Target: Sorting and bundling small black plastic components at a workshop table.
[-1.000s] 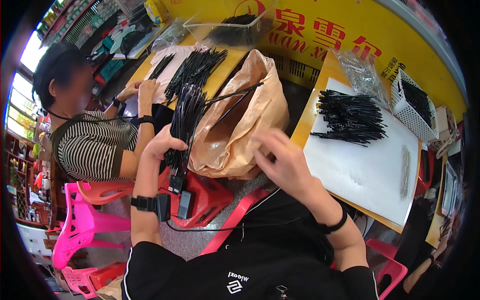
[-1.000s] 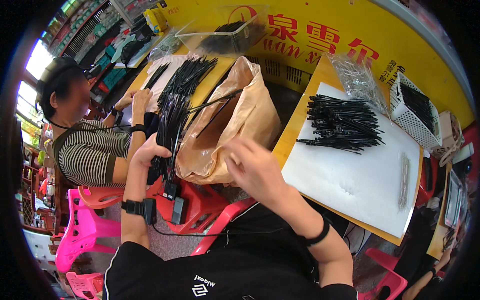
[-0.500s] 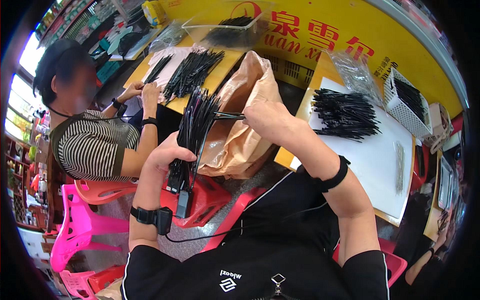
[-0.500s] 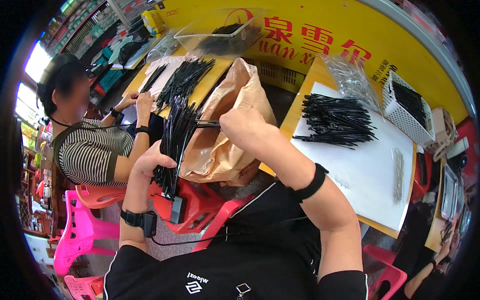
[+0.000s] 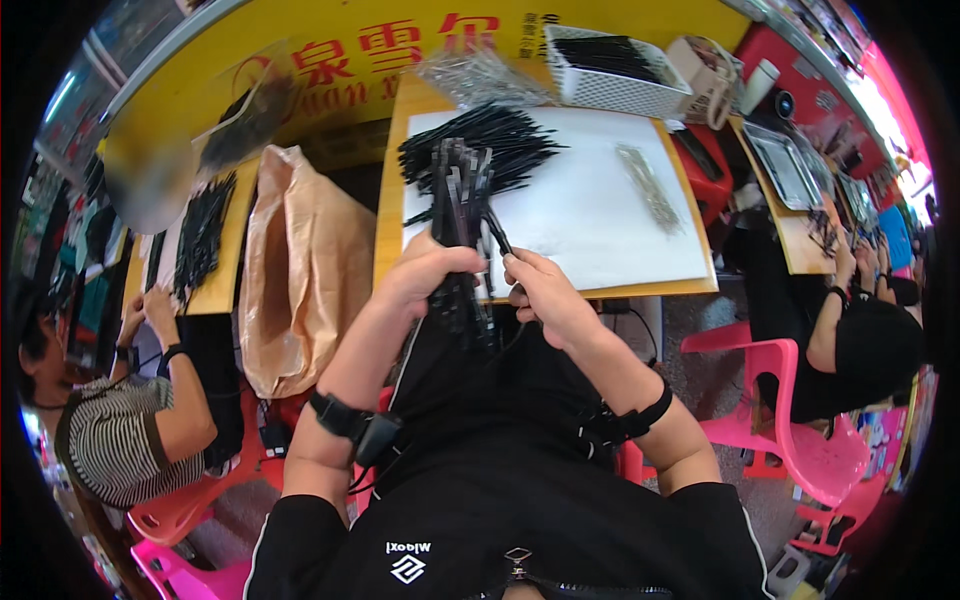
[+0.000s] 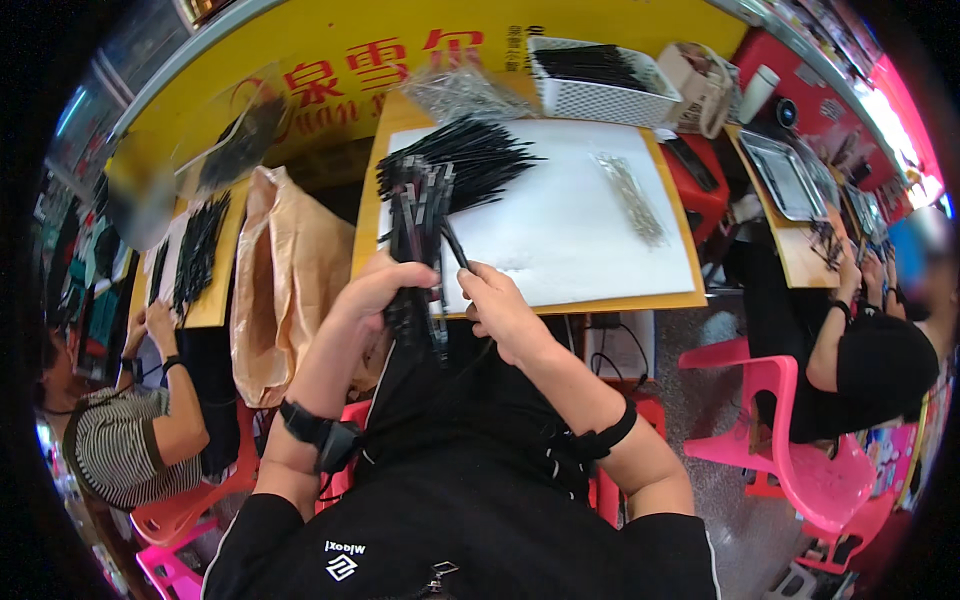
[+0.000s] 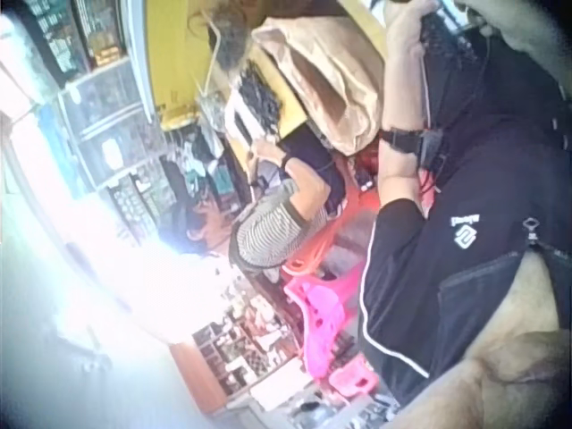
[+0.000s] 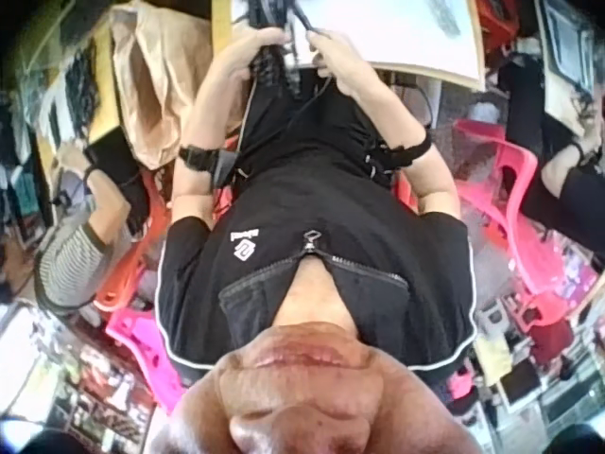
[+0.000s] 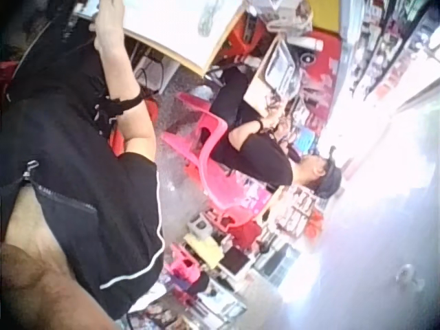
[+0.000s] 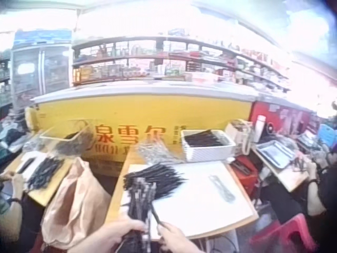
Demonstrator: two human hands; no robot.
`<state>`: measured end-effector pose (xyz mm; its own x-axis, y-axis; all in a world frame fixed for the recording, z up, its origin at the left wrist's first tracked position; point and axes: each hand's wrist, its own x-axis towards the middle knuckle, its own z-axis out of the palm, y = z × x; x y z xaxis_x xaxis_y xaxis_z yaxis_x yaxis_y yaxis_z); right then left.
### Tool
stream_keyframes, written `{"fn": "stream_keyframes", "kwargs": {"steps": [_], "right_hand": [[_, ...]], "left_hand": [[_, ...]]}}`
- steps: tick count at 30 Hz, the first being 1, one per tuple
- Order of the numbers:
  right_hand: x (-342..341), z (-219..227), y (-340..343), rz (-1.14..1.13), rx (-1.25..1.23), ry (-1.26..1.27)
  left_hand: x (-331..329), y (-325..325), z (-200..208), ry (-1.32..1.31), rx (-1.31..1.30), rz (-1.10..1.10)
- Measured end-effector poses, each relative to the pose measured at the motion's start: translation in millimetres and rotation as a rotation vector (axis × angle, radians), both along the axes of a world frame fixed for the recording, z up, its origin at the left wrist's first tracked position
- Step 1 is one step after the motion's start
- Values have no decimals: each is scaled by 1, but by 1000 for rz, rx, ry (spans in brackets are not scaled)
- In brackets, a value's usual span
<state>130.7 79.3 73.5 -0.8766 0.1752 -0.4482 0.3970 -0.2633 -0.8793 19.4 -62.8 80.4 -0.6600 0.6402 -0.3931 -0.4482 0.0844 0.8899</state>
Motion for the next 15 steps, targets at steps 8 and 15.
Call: {"fn": "stream_keyframes", "kwargs": {"steps": [8, 15], "right_hand": [[-2, -65, 45, -443, -56, 210], [-30, -92, 48, -336, 690, 180]], "left_hand": [[-1, 112, -35, 249, -181, -121], [18, 113, -46, 653, -534, 58]]}}
